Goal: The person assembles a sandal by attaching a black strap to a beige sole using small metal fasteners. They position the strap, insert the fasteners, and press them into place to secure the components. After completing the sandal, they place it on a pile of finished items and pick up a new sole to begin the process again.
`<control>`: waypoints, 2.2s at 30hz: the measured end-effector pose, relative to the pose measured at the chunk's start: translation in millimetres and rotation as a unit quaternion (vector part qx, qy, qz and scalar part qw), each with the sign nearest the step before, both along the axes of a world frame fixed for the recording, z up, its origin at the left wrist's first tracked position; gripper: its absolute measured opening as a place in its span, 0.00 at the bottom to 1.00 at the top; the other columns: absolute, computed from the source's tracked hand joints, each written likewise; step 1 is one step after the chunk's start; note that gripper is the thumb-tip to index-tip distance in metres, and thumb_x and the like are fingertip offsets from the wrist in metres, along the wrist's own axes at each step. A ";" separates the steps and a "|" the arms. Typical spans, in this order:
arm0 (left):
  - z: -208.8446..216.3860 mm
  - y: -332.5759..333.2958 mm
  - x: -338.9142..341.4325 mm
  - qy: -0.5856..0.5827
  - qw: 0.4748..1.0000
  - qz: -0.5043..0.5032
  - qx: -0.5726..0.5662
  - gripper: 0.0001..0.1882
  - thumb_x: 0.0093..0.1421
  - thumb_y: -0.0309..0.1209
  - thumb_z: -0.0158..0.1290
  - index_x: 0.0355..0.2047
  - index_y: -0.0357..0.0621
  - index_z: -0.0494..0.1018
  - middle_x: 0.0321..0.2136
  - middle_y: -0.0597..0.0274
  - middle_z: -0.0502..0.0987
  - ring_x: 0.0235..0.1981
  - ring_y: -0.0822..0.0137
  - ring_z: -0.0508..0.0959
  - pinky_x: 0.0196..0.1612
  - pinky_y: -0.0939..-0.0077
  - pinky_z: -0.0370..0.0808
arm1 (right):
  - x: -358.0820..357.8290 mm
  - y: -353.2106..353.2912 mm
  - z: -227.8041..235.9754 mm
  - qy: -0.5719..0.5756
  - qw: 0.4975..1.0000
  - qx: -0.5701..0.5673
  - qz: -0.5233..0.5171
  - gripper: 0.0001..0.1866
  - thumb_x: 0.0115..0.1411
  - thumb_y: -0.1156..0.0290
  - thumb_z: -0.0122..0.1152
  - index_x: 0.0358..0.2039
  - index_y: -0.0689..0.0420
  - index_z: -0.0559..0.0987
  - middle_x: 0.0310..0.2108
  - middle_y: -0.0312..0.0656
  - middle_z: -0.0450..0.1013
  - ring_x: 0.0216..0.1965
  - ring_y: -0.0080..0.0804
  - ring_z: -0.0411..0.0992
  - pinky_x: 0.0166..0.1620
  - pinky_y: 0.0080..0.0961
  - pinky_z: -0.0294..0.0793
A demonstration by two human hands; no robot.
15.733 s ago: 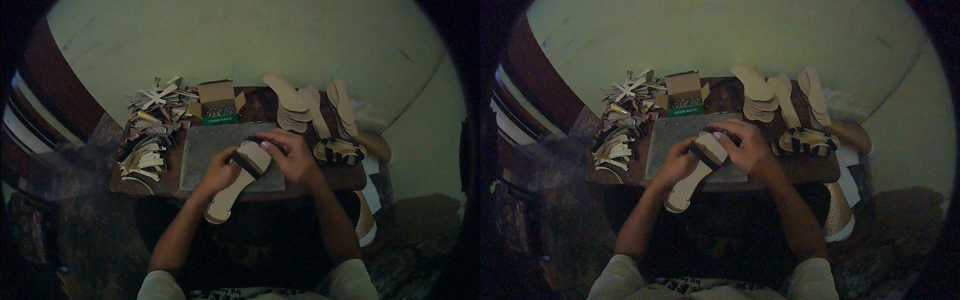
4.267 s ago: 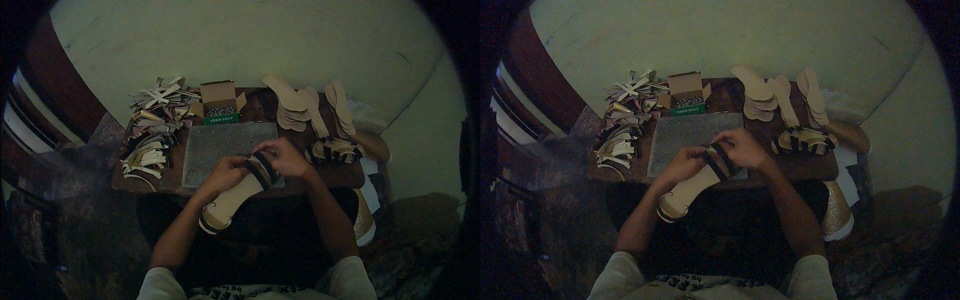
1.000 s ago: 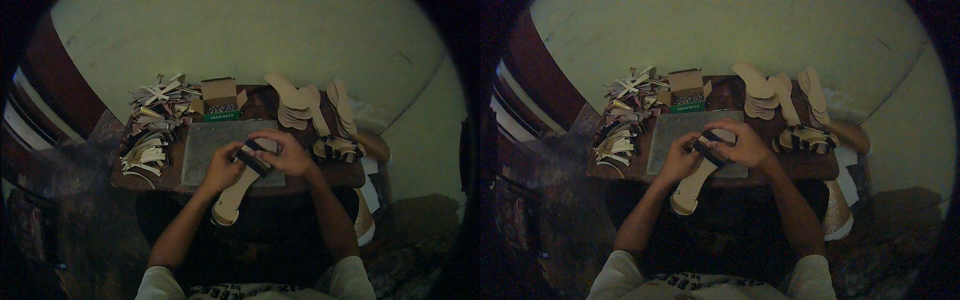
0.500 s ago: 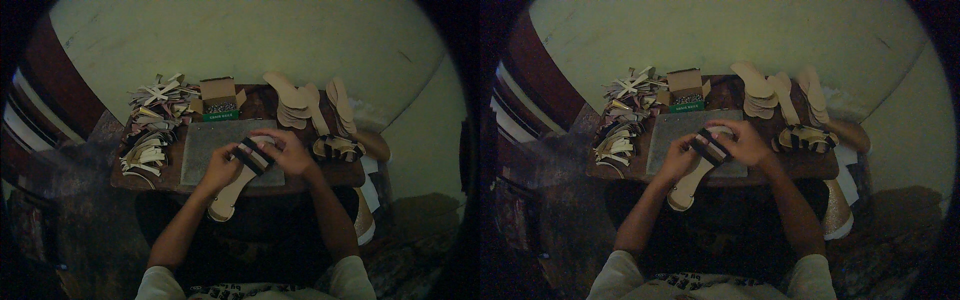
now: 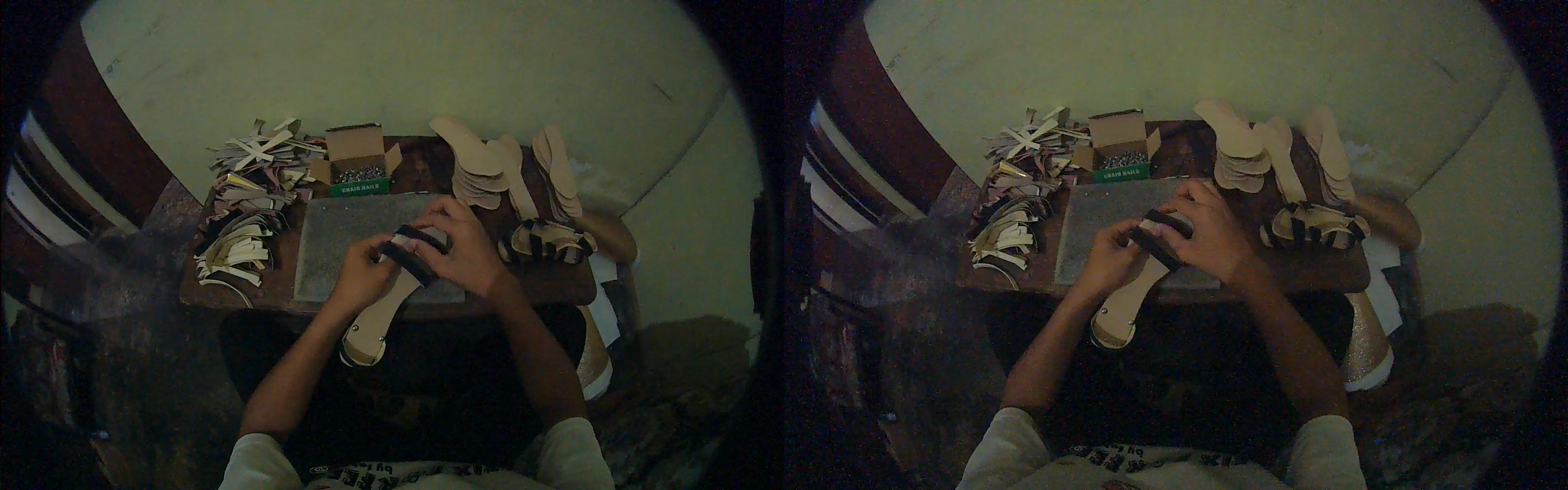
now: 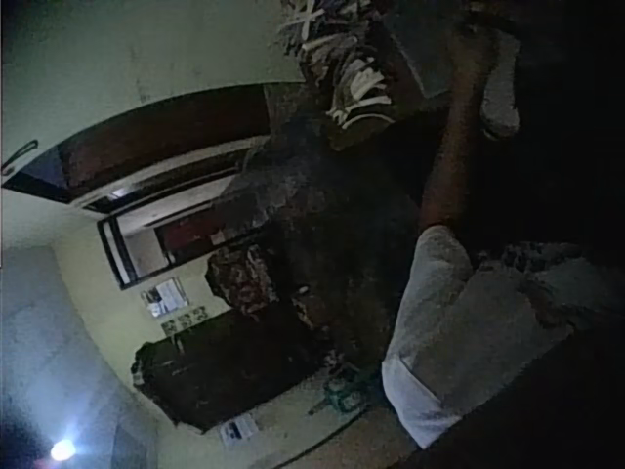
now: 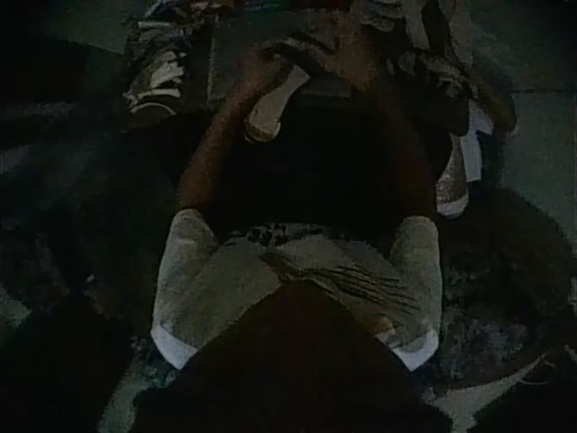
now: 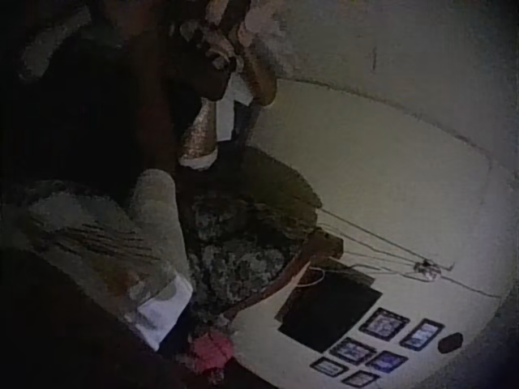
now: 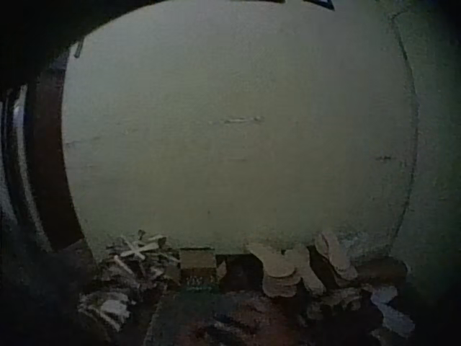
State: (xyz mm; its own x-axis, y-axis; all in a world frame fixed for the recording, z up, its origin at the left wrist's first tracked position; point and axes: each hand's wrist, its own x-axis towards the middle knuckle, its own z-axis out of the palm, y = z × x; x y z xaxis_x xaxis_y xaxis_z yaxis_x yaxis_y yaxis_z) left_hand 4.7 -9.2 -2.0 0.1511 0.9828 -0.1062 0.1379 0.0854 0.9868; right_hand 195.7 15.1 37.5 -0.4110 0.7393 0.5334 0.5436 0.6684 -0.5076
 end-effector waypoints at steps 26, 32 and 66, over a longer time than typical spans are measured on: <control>-7.9 0.4 2.4 -0.068 0.996 -0.044 0.047 0.18 0.59 0.21 0.53 0.50 0.35 0.70 0.40 0.60 0.79 0.40 0.73 0.77 0.42 0.79 0.73 | -6.2 -6.0 7.4 0.092 0.996 -0.015 -0.012 0.10 0.54 0.75 0.66 0.37 0.63 0.80 0.31 0.45 0.75 0.31 0.36 0.76 0.35 0.26 0.73; -7.9 -2.1 4.8 -0.088 0.992 -0.025 0.086 0.14 0.60 0.26 0.56 0.46 0.38 0.74 0.35 0.60 0.80 0.34 0.77 0.77 0.34 0.80 0.72 | -5.2 -7.3 8.2 0.069 0.997 -0.026 -0.012 0.11 0.54 0.74 0.66 0.37 0.64 0.80 0.31 0.46 0.75 0.32 0.38 0.76 0.35 0.28 0.73; -3.0 1.3 0.2 0.009 1.000 0.006 0.027 0.09 0.60 0.25 0.53 0.40 0.39 0.78 0.31 0.68 0.78 0.29 0.79 0.73 0.32 0.80 0.70 | -6.4 -12.9 14.6 0.089 0.993 -0.078 0.005 0.12 0.53 0.73 0.66 0.39 0.62 0.81 0.31 0.45 0.74 0.33 0.37 0.74 0.36 0.27 0.73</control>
State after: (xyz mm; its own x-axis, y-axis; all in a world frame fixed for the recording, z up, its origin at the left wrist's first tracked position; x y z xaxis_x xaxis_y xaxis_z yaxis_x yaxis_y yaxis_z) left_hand 4.9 -7.9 -5.0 0.1379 0.9889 -0.0561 0.1543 0.0345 0.9874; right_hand 189.3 2.2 52.1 -0.3278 0.8151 0.4776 0.4299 0.5789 -0.6929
